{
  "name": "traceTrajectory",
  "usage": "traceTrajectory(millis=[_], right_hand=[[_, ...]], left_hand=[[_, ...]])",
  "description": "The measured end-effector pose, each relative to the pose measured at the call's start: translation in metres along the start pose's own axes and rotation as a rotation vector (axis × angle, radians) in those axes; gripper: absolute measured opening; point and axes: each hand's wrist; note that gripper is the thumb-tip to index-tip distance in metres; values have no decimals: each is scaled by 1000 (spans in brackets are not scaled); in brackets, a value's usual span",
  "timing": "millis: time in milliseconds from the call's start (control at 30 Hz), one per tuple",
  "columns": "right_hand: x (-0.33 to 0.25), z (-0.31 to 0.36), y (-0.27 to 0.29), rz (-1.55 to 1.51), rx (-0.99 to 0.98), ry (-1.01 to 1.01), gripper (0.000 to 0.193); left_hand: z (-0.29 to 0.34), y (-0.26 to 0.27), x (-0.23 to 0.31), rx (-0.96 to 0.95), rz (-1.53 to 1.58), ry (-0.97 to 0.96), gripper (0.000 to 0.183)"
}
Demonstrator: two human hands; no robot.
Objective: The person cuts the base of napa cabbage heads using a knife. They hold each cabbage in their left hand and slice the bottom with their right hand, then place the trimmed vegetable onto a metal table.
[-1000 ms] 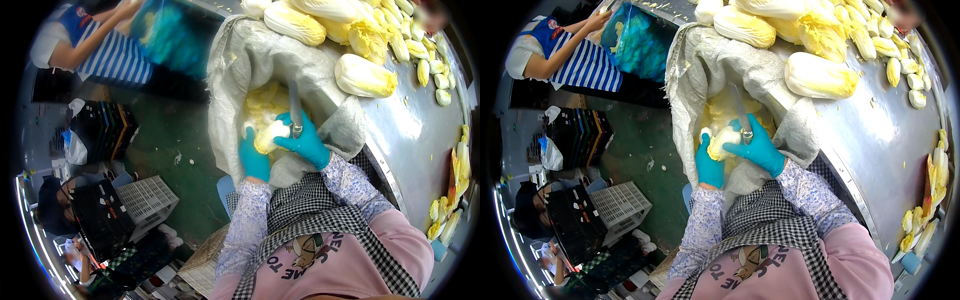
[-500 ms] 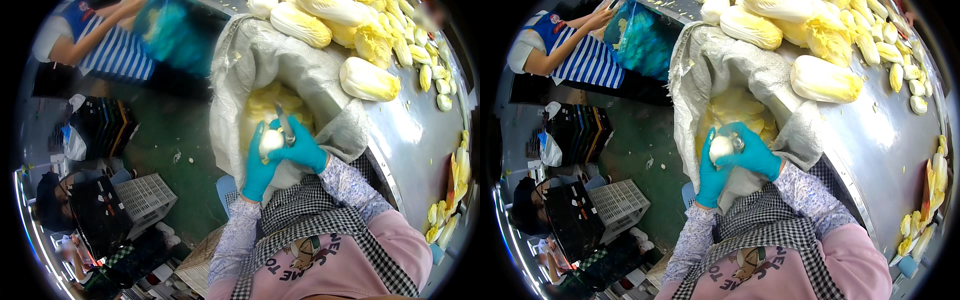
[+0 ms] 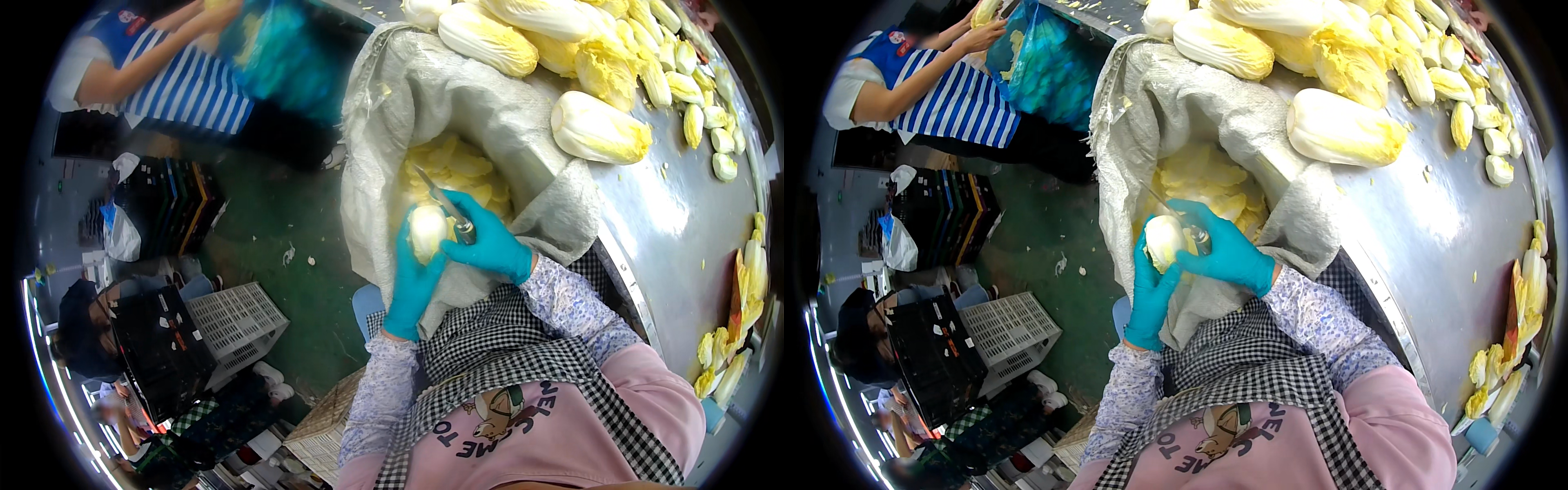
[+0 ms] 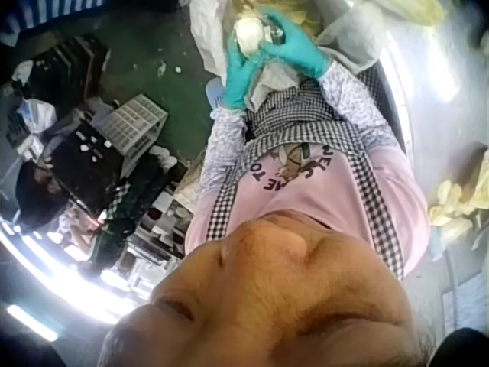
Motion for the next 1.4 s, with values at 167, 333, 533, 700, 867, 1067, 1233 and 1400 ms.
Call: traceTrajectory(millis=[167,333,533,700,867,1067,1233,1400], right_hand=[[6,-4,0,16,-23,-38,70],[10,-5,1,31,-24,-20,65],[28,-14,4,125,30,-80,58],[24,-17,14,271,213,-97,56],[42,-19,19,337,268,-128,65],[8,-3,-7,156,-27,-88,64],[9,-3,-13,199,-38,21,62],[9,-3,-20,180,-9,1,60]], left_hand=[[2,5,1,53,76,74,58],[0,2,10,17,-20,0,56],[0,4,14,37,350,184,58],[0,23,3,-86,727,318,56],[9,29,-4,9,1098,366,46],[5,15,0,29,786,298,49],[8,8,0,89,425,191,54],[8,10,-7,84,400,141,54]])
Point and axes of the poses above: each hand's wrist, its own z-axis away from the middle knuckle, its own y-axis out of the back of the hand, x = y × z, and after that the axes turned 7 degrees about -y, right-handed
